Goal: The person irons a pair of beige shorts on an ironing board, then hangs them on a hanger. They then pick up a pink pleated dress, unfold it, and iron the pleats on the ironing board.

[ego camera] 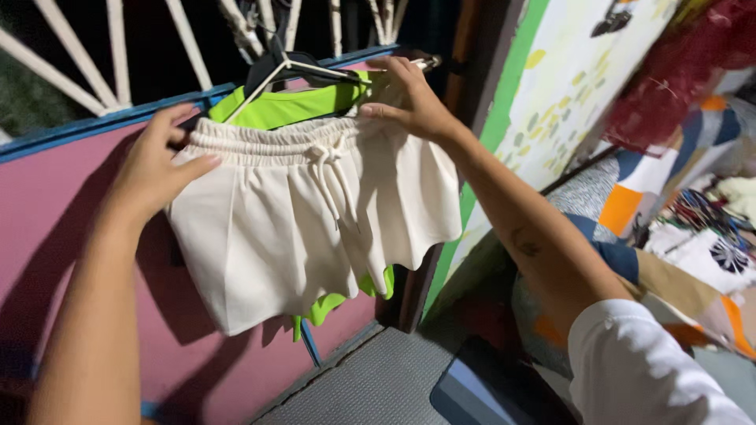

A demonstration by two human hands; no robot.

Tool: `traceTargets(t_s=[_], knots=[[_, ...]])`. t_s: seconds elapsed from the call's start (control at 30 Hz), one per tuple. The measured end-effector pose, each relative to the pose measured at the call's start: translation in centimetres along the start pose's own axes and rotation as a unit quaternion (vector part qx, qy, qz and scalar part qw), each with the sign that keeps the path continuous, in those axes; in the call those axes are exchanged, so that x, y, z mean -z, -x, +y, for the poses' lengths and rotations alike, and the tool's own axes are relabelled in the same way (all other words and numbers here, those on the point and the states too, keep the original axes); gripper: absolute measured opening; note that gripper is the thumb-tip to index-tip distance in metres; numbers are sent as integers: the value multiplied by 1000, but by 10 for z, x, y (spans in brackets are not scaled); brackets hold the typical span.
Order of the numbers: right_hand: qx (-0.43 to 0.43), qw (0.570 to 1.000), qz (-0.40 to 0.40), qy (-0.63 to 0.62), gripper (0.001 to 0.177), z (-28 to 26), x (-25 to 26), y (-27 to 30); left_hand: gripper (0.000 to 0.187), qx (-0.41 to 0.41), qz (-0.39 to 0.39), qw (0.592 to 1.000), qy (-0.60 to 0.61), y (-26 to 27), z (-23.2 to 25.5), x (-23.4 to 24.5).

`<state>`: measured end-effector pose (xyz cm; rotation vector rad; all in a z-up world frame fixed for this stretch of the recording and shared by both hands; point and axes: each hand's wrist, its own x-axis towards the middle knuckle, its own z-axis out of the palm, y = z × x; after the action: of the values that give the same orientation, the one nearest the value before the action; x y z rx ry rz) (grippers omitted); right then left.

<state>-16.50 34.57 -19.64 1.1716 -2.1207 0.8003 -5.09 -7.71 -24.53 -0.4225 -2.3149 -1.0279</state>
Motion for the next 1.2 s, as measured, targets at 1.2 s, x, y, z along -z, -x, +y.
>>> traceTargets(t_s=[1.2], knots=[[-470,848,207,-132,42,-315,376,601,34,-136,-305,833,441,280,602,-483]])
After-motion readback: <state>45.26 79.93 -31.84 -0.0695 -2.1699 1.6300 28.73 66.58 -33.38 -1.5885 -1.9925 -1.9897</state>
